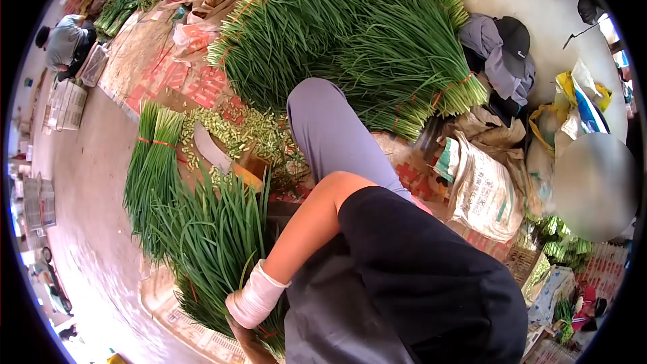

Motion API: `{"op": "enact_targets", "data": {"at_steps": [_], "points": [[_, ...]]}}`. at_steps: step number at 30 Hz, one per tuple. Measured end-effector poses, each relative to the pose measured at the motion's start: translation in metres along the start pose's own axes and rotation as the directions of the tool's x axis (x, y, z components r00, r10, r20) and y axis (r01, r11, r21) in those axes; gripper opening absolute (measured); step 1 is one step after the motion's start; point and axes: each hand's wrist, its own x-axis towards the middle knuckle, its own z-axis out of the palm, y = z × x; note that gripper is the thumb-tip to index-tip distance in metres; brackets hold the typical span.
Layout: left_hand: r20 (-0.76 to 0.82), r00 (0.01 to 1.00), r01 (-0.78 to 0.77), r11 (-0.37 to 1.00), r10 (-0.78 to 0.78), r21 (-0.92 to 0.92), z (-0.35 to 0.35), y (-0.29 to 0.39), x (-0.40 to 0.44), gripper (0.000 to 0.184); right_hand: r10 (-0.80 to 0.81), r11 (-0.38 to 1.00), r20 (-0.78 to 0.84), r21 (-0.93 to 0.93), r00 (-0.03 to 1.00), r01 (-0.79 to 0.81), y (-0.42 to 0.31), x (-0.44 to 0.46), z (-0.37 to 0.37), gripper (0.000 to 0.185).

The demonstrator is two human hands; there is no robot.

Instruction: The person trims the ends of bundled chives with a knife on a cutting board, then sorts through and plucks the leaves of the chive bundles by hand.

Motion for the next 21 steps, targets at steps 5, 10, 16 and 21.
{"op": "enact_targets", "data": {"at_steps": [5,10,16,21], "points": [[-0.019,1.0,0.004,1.0,-0.004,0.024,-0.004,0.0,-0.005,0.039,0.021,0.999,-0.086,-0.04,0.996,-0.024,-0.013,0.015,0.007,0.013],[-0.023,1.0,0.013,0.999,-0.012,0.032,-0.001,-0.004,-0.01,0.039,-0.075,0.985,0.095,-0.145,0.993,0.089,-0.022,0.008,0.008,0.008],[-0.014,1.0,0.0,0.996,0.002,0.086,0.007,0.007,-0.02,0.038,0.119,0.922,0.131,-0.383,0.984,-0.061,-0.024,0.001,-0.028,0.02],[0.021,0.999,-0.03,0.999,0.03,-0.011,0.008,0.012,-0.022,0.042,0.247,0.821,0.419,0.389,0.874,-0.419,-0.008,-0.005,-0.013,0.009]]}}
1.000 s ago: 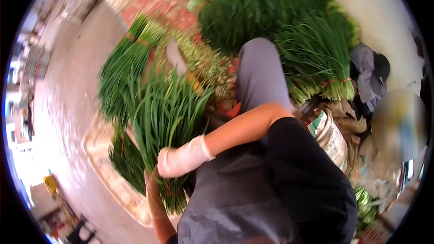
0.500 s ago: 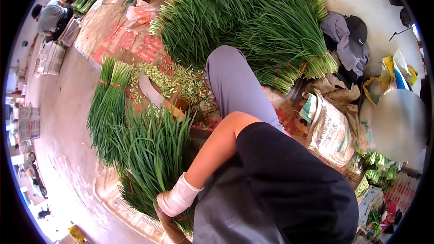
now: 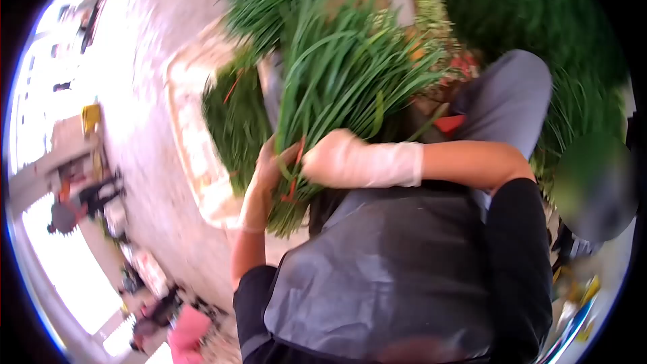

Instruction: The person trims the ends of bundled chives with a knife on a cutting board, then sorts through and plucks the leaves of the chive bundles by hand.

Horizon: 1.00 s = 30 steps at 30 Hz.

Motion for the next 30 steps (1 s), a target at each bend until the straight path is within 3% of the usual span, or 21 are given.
{"op": "enact_targets", "data": {"at_steps": [1,3,6,7,9,13,14,15,17,18,19,20,21,22,23,24,27,30], "points": [[0.024,1.0,0.003,0.997,-0.001,-0.077,0.002,0.0,-0.003,0.043,0.018,0.996,0.022,0.081,1.0,-0.02,0.005,-0.006,-0.009,0.011],[0.037,0.999,-0.023,0.999,0.024,-0.037,-0.001,-0.004,-0.002,0.049,0.099,0.974,0.158,0.186,0.982,-0.128,0.019,-0.018,-0.022,0.016],[0.083,0.995,-0.042,0.98,0.059,-0.193,-0.006,-0.008,0.0,0.053,0.194,0.897,0.037,0.398,0.98,-0.192,0.041,-0.044,-0.045,0.022],[0.118,0.989,-0.054,0.964,0.087,-0.259,-0.005,-0.011,-0.001,0.052,0.366,0.888,0.035,0.285,0.93,-0.36,0.048,-0.052,-0.064,0.022],[0.162,0.983,-0.037,0.95,0.091,-0.311,-0.009,-0.017,0.0,0.051,0.612,0.645,-0.014,0.587,0.79,-0.489,0.073,-0.075,-0.102,0.016],[0.2,0.964,-0.085,0.92,0.173,-0.384,-0.018,-0.027,0.005,0.046,0.766,0.474,0.112,0.568,0.633,-0.673,0.136,-0.143,-0.152,0.018],[0.196,0.966,-0.081,0.921,0.166,-0.38,-0.02,-0.029,0.005,0.043,0.831,0.512,0.095,0.255,0.548,-0.82,0.158,-0.164,-0.149,0.021],[0.185,0.97,-0.077,0.921,0.158,-0.381,-0.019,-0.027,0.002,0.043,0.723,0.503,-0.173,-0.532,0.669,-0.681,0.165,-0.184,-0.138,0.027],[0.104,0.988,-0.069,0.932,0.112,-0.356,-0.019,-0.015,0.005,0.04,0.383,0.502,-0.509,-0.586,0.771,-0.636,0.112,-0.14,-0.147,0.028],[0.032,0.985,-0.164,0.983,0.167,-0.082,-0.032,-0.043,0.018,0.04,0.473,0.743,-0.547,-0.173,0.69,-0.647,0.078,-0.114,-0.141,0.026],[0.028,0.986,-0.161,0.984,0.164,-0.08,-0.027,-0.023,0.008,0.04,0.587,0.804,-0.522,0.284,0.618,-0.523,0.042,-0.094,-0.133,0.026],[0.048,0.997,-0.041,0.959,0.057,-0.279,-0.016,0.018,-0.002,0.04,0.462,0.886,-0.417,0.239,0.782,-0.396,0.018,-0.084,-0.119,0.026],[0.091,0.995,0.073,0.884,-0.034,-0.462,-0.01,0.042,-0.006,0.04,0.165,0.986,-0.422,0.078,0.891,-0.145,0.009,-0.069,-0.103,0.027],[0.073,0.997,0.029,0.857,0.01,-0.515,-0.011,0.042,0.006,0.039,0.256,0.963,-0.089,-0.067,0.963,-0.262,-0.013,-0.047,-0.1,0.038],[0.074,0.997,0.01,0.858,0.033,-0.514,-0.012,0.049,0.01,0.039,0.208,0.973,-0.093,-0.08,0.974,-0.215,-0.018,-0.036,-0.079,0.049],[0.031,0.998,-0.03,0.848,0.055,-0.529,-0.012,0.059,0.012,0.038,0.184,0.976,-0.068,-0.105,0.981,-0.191,-0.019,-0.026,-0.064,0.049],[-0.108,0.993,-0.094,0.799,0.037,-0.594,-0.006,0.089,0.004,0.037,0.048,0.929,-0.138,-0.358,0.989,-0.095,-0.023,-0.011,-0.043,0.024],[-0.148,0.988,-0.139,0.722,0.052,-0.677,-0.013,0.096,0.022,0.034,-0.008,0.939,-0.119,-0.342,0.993,-0.033,-0.045,-0.015,-0.048,0.01]]}}
